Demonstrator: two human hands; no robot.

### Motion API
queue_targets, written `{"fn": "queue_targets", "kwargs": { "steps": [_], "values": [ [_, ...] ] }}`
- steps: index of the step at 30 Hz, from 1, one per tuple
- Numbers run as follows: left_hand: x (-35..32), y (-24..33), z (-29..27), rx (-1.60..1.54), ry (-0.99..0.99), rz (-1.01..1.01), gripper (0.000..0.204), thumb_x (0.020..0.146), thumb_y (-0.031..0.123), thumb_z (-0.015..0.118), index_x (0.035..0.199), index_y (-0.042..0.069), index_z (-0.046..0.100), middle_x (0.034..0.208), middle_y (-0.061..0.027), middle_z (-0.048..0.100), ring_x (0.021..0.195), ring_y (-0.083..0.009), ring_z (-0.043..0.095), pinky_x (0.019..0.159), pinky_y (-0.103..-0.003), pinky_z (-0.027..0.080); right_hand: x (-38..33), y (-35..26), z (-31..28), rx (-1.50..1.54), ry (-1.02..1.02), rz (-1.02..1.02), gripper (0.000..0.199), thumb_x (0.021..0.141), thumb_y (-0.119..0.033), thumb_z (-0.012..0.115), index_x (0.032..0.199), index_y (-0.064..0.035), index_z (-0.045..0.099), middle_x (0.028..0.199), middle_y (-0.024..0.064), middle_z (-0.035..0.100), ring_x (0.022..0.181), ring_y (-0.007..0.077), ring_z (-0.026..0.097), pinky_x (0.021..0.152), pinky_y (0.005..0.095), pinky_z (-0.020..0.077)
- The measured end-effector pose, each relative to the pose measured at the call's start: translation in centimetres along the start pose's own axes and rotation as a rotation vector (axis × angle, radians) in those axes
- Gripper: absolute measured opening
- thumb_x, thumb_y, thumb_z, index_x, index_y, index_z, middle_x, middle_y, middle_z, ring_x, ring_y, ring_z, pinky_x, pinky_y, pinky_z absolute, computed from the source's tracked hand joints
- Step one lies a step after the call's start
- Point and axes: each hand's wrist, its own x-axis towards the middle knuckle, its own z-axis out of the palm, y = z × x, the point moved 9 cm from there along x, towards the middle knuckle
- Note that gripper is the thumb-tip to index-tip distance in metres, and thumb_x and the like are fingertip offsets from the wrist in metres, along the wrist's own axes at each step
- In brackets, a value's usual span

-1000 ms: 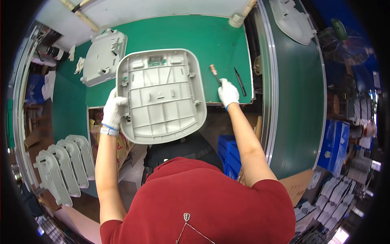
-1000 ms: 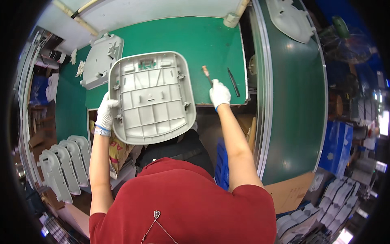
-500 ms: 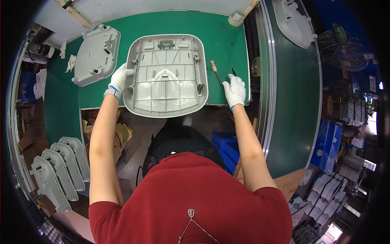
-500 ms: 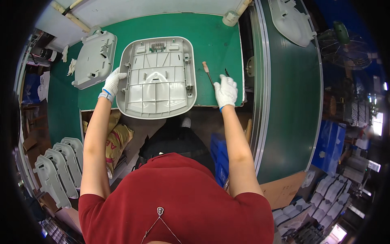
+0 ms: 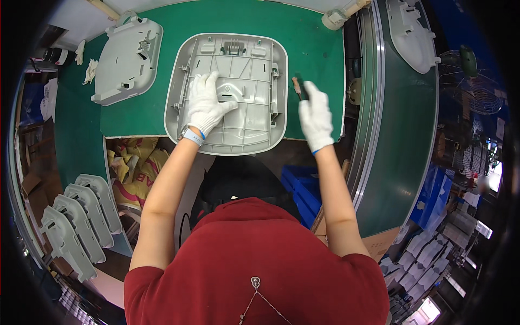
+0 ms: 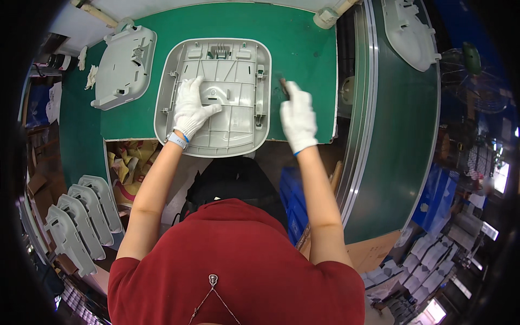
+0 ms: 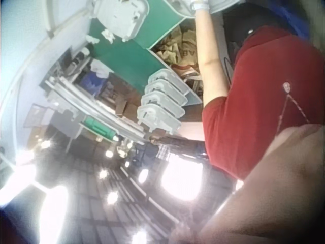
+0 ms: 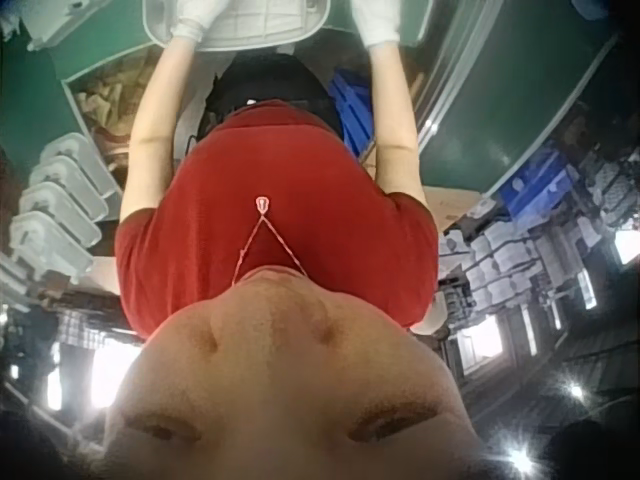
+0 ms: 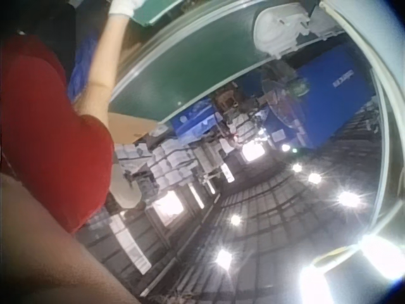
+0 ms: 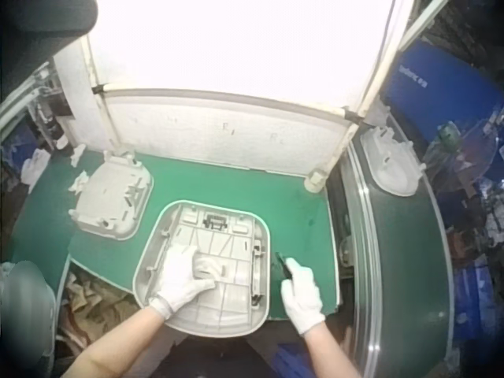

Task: The recorder cleans and inspects grey plastic molded components using a small brush and a pointed tool.

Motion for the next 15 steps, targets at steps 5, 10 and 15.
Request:
{"fn": "queue_targets", "kwargs": {
  "steps": [5, 10, 15],
  "values": [
    [0.6, -0.2, 0.7, -0.029, 0.024, -0.031, 0.102, 0.059, 0.049, 0.094, 0.143, 0.007, 0.052, 0.144, -0.0183, 0.052, 0.142, -0.0397, 0.039, 0.121, -0.048, 0.032, -1.8, -8.0, 9.4, -0.095, -0.367, -0.156, 0.047, 0.1, -0.019, 0.05, 0.147, -0.0241, 0.052, 0.115, 0.0178, 0.064, 0.094, 0.0406, 0.068, 0.081, 0.049, 0.0571],
    [0.5, -1.0, 1.5, -0.033, 0.066, -0.033, 0.099, 0.058, 0.049, 0.094, 0.139, 0.008, 0.055, 0.141, -0.0166, 0.053, 0.139, -0.0378, 0.042, 0.118, -0.048, 0.034, -0.4, -9.0, 12.4, -0.252, -0.548, -0.133, 0.048, 0.1, -0.014, 0.047, 0.147, -0.0215, 0.052, 0.119, 0.018, 0.065, 0.101, 0.0372, 0.071, 0.079, 0.0496, 0.0599],
    [0.4, -1.0, 1.5, 0.022, 0.108, -0.039, 0.098, 0.058, 0.049, 0.093, 0.139, 0.008, 0.056, 0.14, -0.0162, 0.054, 0.137, -0.0373, 0.043, 0.117, -0.048, 0.035, -0.4, -8.9, 12.8, -0.268, -0.584, -0.117, 0.048, 0.099, -0.013, 0.047, 0.146, -0.0205, 0.054, 0.12, 0.0194, 0.066, 0.103, 0.0378, 0.071, 0.081, 0.0504, 0.0598]
  ]
}}
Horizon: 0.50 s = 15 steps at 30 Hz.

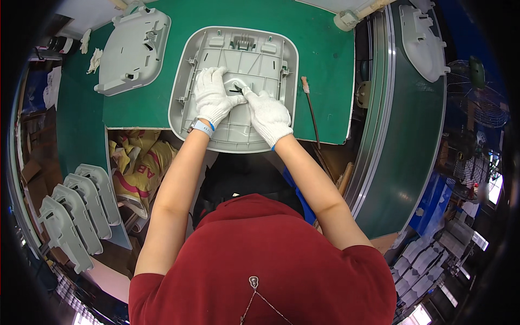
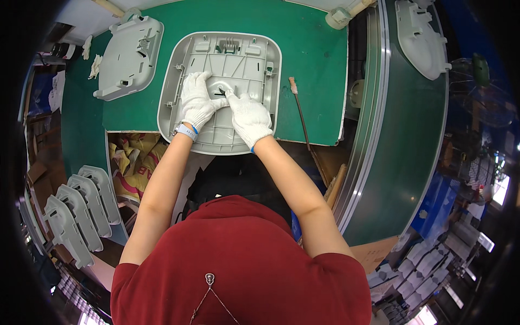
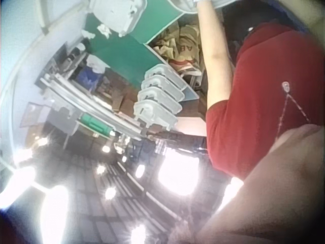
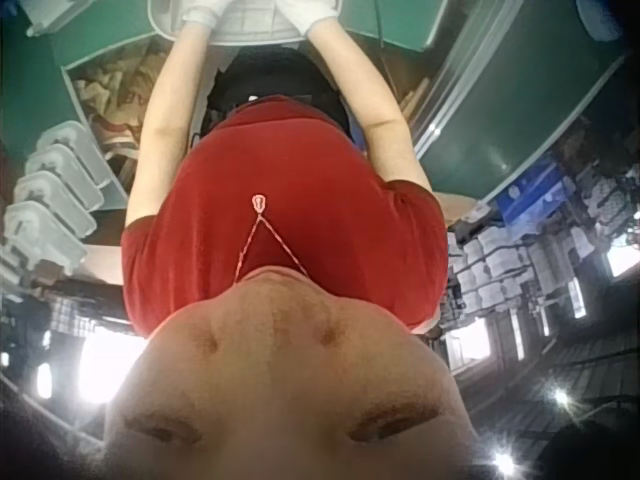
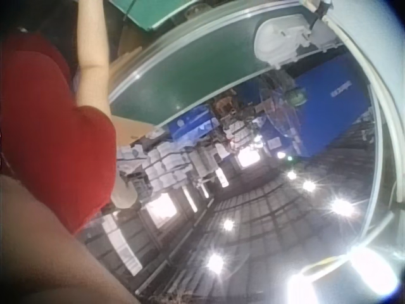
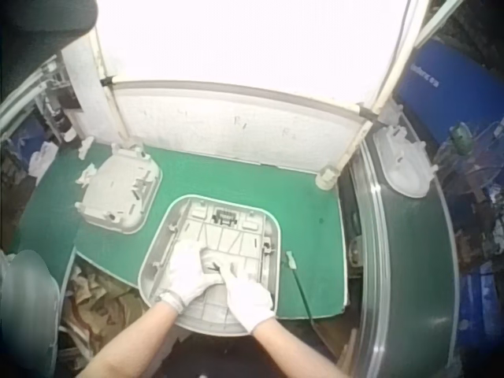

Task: The recorder cleans and inspects grey plastic molded components using a small brush and a pointed tool.

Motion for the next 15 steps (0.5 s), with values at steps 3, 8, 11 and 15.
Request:
{"fn": "queue_targets", "kwargs": {
  "steps": [3, 8, 11, 15],
  "values": [
    [0.18, 0.18, -0.01, -0.005, -0.012, 0.016, 0.098, 0.059, 0.05, 0.093, 0.139, 0.009, 0.055, 0.14, -0.0163, 0.054, 0.138, -0.0376, 0.043, 0.117, -0.048, 0.034, -0.06, 0.41, 0.54, -0.004, 0.038, 0.011, 0.042, 0.102, -0.017, 0.047, 0.142, -0.0221, 0.058, 0.113, 0.0194, 0.066, 0.095, 0.0396, 0.071, 0.079, 0.0515, 0.0588],
    [-0.07, 0.57, -0.45, 0.035, 0.045, 0.04, 0.092, 0.058, 0.045, 0.094, 0.134, 0.007, 0.057, 0.134, -0.0159, 0.055, 0.132, -0.0373, 0.047, 0.114, -0.046, 0.038, 0.07, 0.41, 0.76, 0.0, 0.077, 0.009, 0.036, 0.104, -0.021, 0.046, 0.138, -0.0233, 0.06, 0.109, 0.0203, 0.067, 0.088, 0.0421, 0.071, 0.075, 0.0527, 0.0576],
    [-0.07, 0.47, -0.41, 0.037, 0.067, 0.048, 0.092, 0.059, 0.044, 0.094, 0.134, 0.007, 0.057, 0.135, -0.016, 0.056, 0.133, -0.0373, 0.047, 0.115, -0.046, 0.037, -0.01, -0.01, 0.21, 0.02, 0.058, 0.029, 0.037, 0.104, -0.019, 0.046, 0.139, -0.0214, 0.059, 0.111, 0.0224, 0.066, 0.091, 0.043, 0.071, 0.077, 0.053, 0.0576],
    [-0.08, 0.21, -0.07, 0.045, 0.061, 0.037, 0.092, 0.059, 0.044, 0.094, 0.135, 0.008, 0.056, 0.136, -0.0166, 0.055, 0.134, -0.0375, 0.046, 0.116, -0.047, 0.037, -0.13, -0.22, 0.32, 0.016, -0.046, 0.078, 0.047, 0.098, -0.015, 0.052, 0.145, -0.0161, 0.056, 0.118, 0.0221, 0.065, 0.105, 0.0386, 0.071, 0.084, 0.0499, 0.0588]
  ]
}}
